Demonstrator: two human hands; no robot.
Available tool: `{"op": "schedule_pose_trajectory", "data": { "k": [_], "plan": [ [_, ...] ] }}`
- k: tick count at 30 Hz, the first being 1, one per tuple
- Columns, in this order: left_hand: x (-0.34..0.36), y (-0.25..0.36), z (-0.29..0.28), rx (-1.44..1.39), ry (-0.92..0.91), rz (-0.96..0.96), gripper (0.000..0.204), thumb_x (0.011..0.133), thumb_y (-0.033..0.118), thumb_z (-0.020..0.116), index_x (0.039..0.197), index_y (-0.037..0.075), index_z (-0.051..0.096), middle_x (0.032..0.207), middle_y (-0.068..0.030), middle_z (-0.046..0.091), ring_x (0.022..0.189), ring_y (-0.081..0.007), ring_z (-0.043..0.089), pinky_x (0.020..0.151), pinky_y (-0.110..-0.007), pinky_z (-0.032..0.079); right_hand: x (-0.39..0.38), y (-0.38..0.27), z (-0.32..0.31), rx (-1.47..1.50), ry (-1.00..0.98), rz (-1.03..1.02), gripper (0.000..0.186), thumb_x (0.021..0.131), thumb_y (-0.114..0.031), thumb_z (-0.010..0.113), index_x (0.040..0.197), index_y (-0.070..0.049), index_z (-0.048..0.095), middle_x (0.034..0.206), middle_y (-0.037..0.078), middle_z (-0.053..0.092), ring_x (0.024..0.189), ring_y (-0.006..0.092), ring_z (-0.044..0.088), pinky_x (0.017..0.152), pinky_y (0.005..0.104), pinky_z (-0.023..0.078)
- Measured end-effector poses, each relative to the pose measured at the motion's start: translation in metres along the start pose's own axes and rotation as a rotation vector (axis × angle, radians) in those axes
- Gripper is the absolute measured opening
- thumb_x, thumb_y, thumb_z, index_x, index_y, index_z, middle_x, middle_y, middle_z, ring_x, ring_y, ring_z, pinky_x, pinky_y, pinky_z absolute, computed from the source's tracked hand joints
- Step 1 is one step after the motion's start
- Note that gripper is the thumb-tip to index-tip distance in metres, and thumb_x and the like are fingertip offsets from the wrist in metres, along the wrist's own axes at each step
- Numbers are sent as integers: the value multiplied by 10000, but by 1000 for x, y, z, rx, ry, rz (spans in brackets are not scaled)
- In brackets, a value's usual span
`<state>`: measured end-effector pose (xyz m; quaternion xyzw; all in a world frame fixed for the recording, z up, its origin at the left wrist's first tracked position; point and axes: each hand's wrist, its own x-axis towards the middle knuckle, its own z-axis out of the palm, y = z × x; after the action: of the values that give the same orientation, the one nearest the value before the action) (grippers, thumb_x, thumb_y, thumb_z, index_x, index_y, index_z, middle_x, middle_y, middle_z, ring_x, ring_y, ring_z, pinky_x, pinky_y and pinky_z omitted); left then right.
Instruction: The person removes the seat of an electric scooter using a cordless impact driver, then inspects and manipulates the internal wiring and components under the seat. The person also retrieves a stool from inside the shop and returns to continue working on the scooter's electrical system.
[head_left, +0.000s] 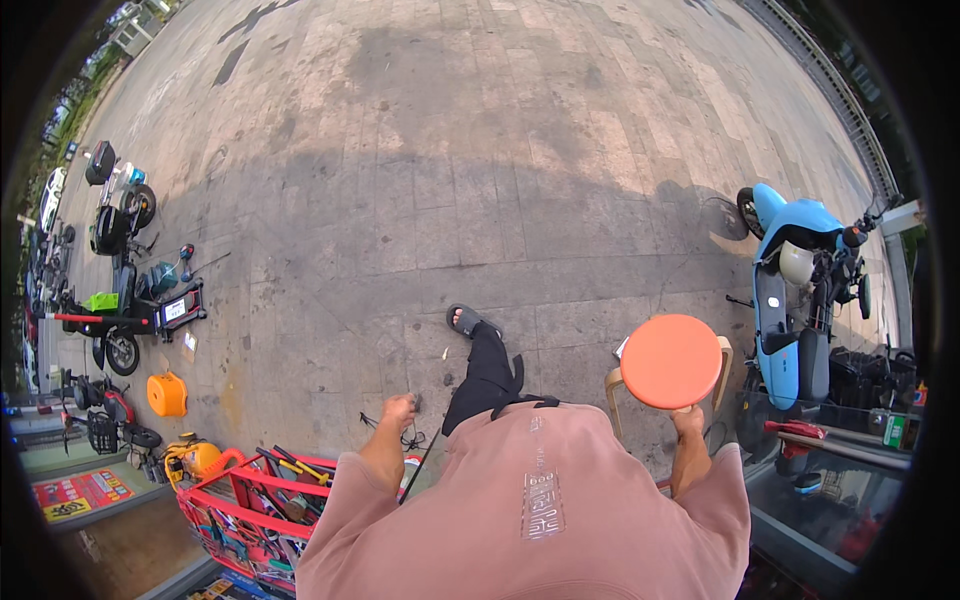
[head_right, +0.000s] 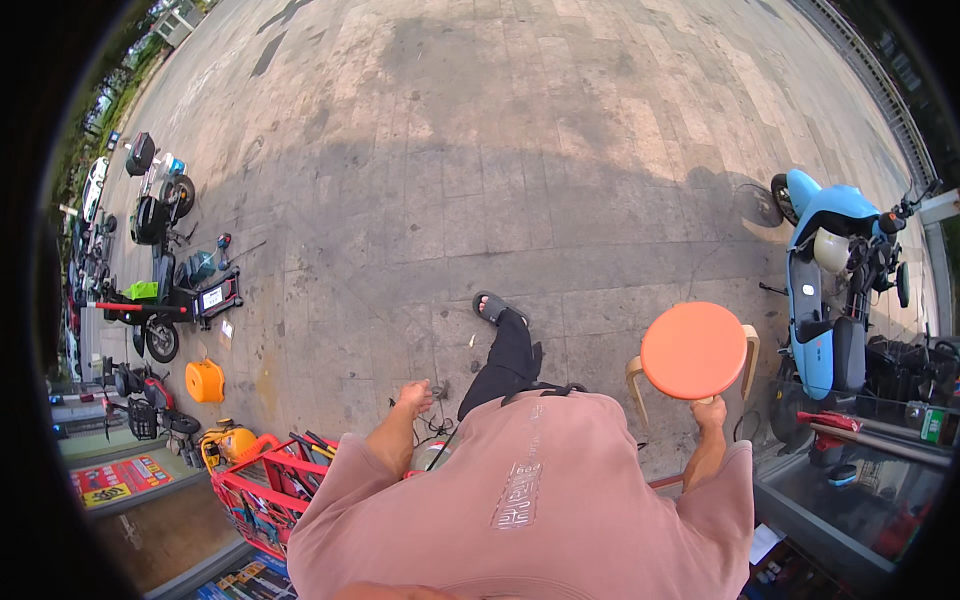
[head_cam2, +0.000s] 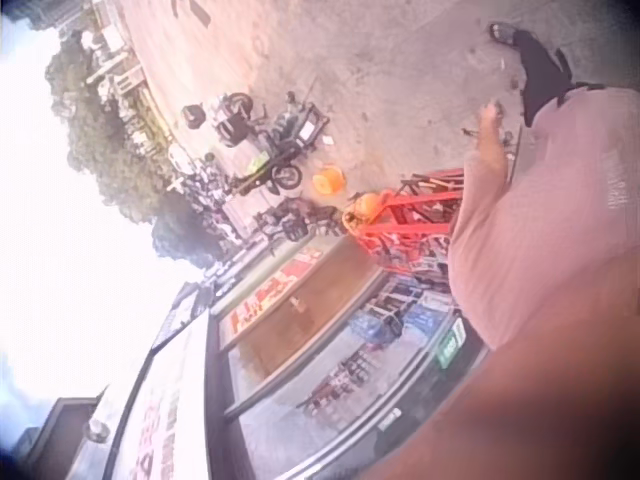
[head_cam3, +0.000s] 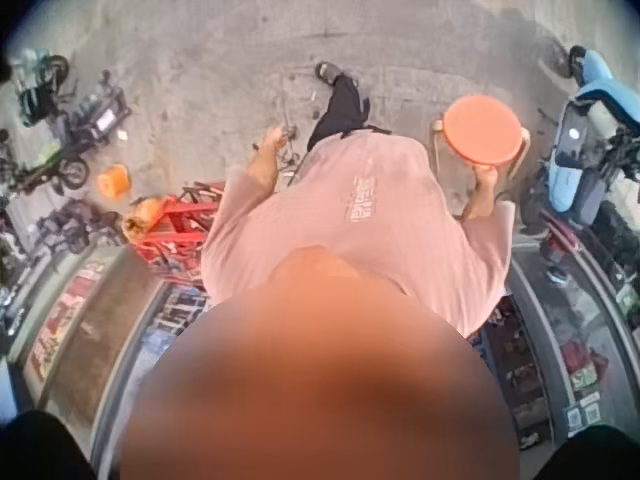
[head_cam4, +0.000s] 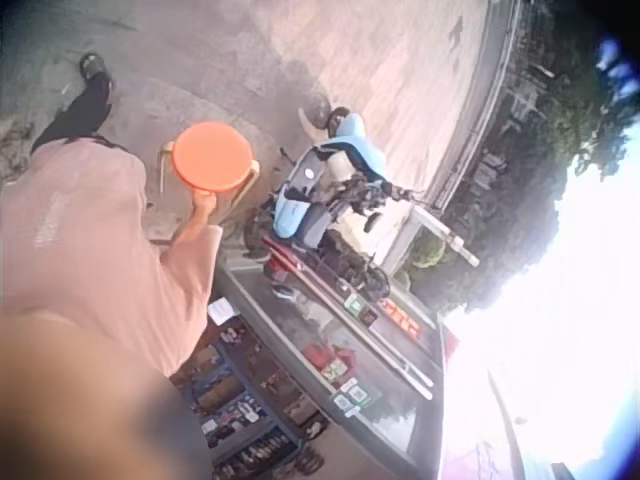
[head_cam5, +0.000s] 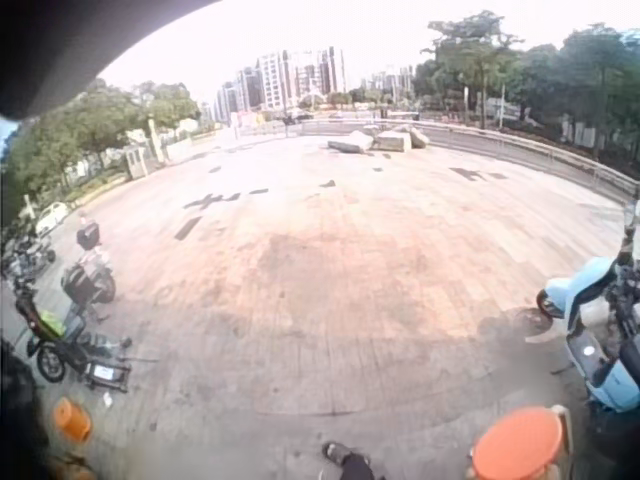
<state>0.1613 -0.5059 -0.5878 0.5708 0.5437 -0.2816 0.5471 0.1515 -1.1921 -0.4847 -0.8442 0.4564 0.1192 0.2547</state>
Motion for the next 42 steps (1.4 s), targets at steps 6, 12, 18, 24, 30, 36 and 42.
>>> {"op": "schedule_pose_trajectory", "data": {
  "k": [6, 12, 18, 24, 30, 36, 42],
  "plan": [
    [60, 149, -51, -353, -18, 154, 285, 914, 283, 637, 1081, 53, 617, 830, -29, 614, 628, -132, 550, 517, -273, 438, 31, -248, 62, -274, -8, -161, 577, 666, -52, 711, 1225, 23, 591, 1097, 130, 677, 1027, 240, 658, 897, 339, 505],
    [105, 276, -142, -539, 89, 282, 341, 917, 325, 642, 1151, 82, 599, 929, -36, 644, 703, -135, 603, 575, -292, 493, 47, -476, 159, -185, -332, -146, 525, 681, 27, 676, 1200, 19, 596, 1043, 122, 669, 947, 228, 643, 792, 366, 497],
    [195, 287, -270, -758, 408, 97, 274, 898, 291, 643, 1029, 50, 652, 792, -9, 620, 615, -112, 558, 527, -286, 463, 34, -716, 308, -461, -566, -297, 531, 669, 71, 657, 1194, 35, 586, 962, 105, 668, 832, 190, 633, 654, 368, 481],
    [210, 253, -331, -859, 629, -214, 235, 845, 258, 630, 794, 30, 661, 684, -117, 644, 558, -241, 607, 493, -388, 465, -26, -983, 427, -690, -661, -916, 615, 661, 20, 722, 1256, -37, 575, 1053, 104, 691, 973, 230, 649, 822, 375, 519],
    [252, 305, -358, -1156, 241, -346, 159, 884, 197, 570, 962, 66, 613, 750, -90, 603, 552, -224, 550, 485, -389, 471, -113, -1216, 574, -496, -510, -861, 609, 730, 0, 700, 1308, -78, 524, 1126, 179, 646, 971, 328, 660, 698, 456, 570],
    [345, 395, -504, -403, 194, -144, 208, 882, 135, 522, 1040, 93, 651, 815, -108, 667, 612, -218, 632, 522, -378, 516, -205, -1389, 678, -496, -467, -965, 580, 666, -147, 745, 1223, -49, 616, 1138, 186, 683, 1056, 271, 668, 866, 397, 529],
    [414, 660, -764, -1020, 678, 132, 264, 907, 276, 638, 1038, 48, 653, 768, -30, 631, 641, -133, 589, 555, -279, 473, -270, -1518, 760, -600, -377, -964, 640, 644, -237, 775, 1250, -98, 625, 1125, 172, 689, 1087, 282, 654, 906, 406, 524]
  ]
}}
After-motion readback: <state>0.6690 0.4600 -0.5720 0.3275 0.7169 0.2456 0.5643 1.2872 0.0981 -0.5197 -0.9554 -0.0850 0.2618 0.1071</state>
